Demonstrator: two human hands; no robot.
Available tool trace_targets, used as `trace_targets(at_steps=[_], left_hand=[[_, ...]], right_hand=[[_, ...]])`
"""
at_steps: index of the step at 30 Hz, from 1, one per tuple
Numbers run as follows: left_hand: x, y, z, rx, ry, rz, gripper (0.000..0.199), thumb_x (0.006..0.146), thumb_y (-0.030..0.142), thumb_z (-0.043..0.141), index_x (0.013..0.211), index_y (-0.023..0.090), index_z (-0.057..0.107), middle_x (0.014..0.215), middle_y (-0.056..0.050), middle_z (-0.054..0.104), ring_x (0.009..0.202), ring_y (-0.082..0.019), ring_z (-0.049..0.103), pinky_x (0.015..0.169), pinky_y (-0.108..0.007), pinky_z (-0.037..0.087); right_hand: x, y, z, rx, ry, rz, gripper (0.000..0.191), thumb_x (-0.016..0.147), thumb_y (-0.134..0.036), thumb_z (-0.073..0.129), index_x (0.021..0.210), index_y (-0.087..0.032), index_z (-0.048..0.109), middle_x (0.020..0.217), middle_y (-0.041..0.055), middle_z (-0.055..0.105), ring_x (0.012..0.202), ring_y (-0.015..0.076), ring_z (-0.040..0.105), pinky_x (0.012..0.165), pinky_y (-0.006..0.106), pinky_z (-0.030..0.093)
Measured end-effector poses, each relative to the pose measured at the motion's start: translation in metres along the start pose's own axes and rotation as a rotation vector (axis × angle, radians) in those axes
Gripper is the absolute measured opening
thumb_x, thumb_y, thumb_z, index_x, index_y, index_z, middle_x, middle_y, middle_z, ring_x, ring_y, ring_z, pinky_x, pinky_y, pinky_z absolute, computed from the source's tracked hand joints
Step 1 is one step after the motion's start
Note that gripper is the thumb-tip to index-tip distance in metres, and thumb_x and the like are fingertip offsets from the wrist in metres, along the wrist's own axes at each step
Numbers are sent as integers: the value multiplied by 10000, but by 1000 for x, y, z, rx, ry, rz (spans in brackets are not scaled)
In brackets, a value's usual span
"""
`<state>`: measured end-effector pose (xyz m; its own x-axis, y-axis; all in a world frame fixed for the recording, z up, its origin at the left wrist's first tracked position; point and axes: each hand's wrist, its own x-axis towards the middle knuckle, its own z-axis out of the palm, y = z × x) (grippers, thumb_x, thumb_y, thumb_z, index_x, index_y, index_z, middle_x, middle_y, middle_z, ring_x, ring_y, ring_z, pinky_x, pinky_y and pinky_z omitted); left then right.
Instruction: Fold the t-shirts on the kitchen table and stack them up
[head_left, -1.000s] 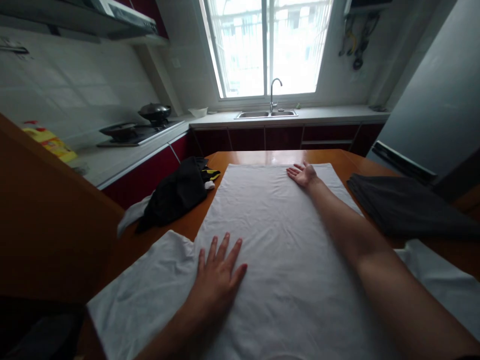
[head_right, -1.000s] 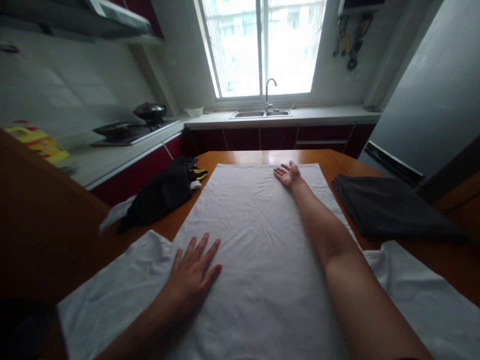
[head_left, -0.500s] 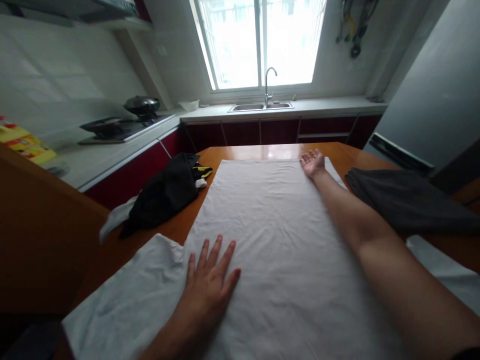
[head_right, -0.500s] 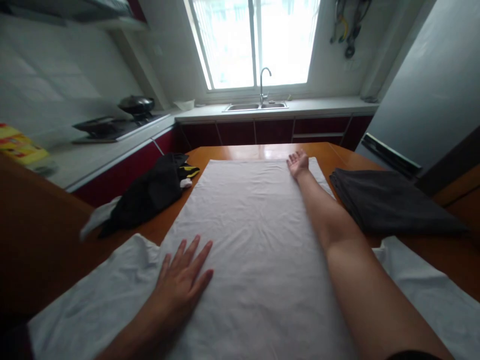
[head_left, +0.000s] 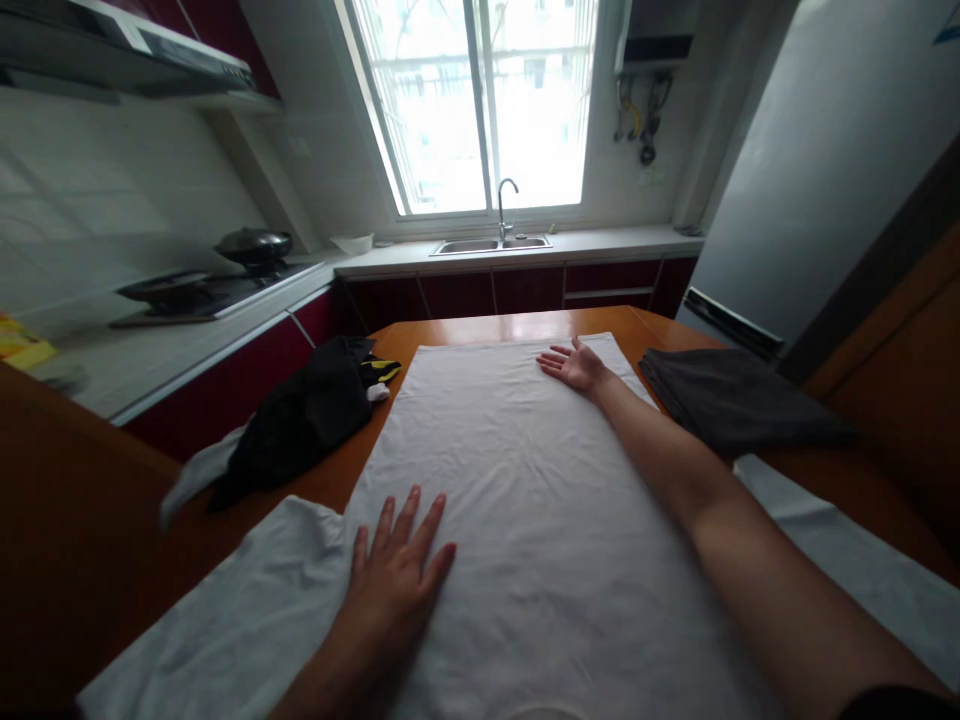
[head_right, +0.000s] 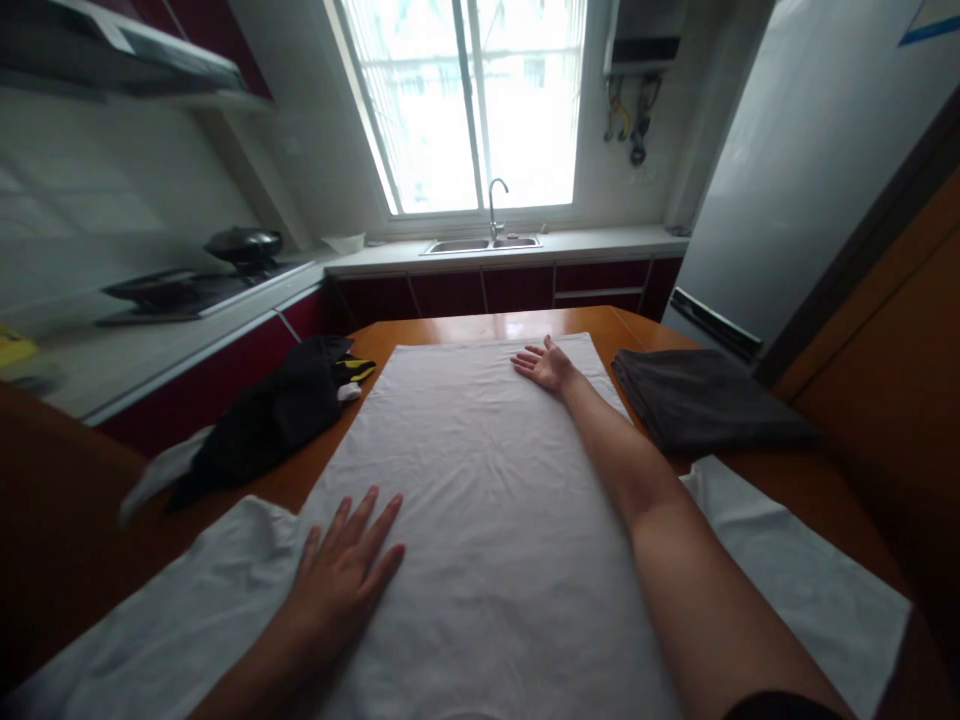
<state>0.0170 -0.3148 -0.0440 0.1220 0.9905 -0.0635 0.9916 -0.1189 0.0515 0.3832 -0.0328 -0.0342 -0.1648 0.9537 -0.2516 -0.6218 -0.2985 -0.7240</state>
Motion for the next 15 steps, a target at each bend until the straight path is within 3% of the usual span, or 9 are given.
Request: trace_targets(at_steps=[4,7,11,13,15], left_hand=[[0,-2,2,9,1,1,595,975,496,421,1549,346,374,1658,-26,235,1537,-349,139,1193,-614,151],[-1,-2,2,19,-5,3,599,979,495,411,1556,346,356,1662,-23,219,1540,-343,128,1194,-614,141],[1,-3,4,28,3,2,601,974,476,418,1554,327,368,1657,-41,238,1538,-347,135,1185,-622,154],[3,-3,5,36,4,-7,599,973,471,416,1552,325,370,1657,-40,239,1538,-348,135,1184,-621,160],[5,-3,4,44,-4,-17,596,977,472,404,1553,325,363,1659,-37,230,1538,-347,134,1181,-623,171]], right_hand=[[17,-30,-19,30,349,-262,527,1015,-471,166,1428,-241,399,1481,167,447,1248,190,578,956,453,522],[20,-43,-27,34,457,-363,541,997,-469,118,1464,-318,343,1561,86,354,1341,133,481,1012,411,484],[3,-16,-14,6,376,-336,454,974,-448,290,1344,-270,484,1431,116,512,1243,175,570,987,414,507],[-12,9,-2,-3,192,-257,421,972,-452,332,1314,-266,493,1412,121,526,1224,194,585,1005,427,502],[-28,27,7,-18,97,-207,429,968,-469,350,1309,-252,493,1403,137,528,1222,211,586,1015,439,497]])
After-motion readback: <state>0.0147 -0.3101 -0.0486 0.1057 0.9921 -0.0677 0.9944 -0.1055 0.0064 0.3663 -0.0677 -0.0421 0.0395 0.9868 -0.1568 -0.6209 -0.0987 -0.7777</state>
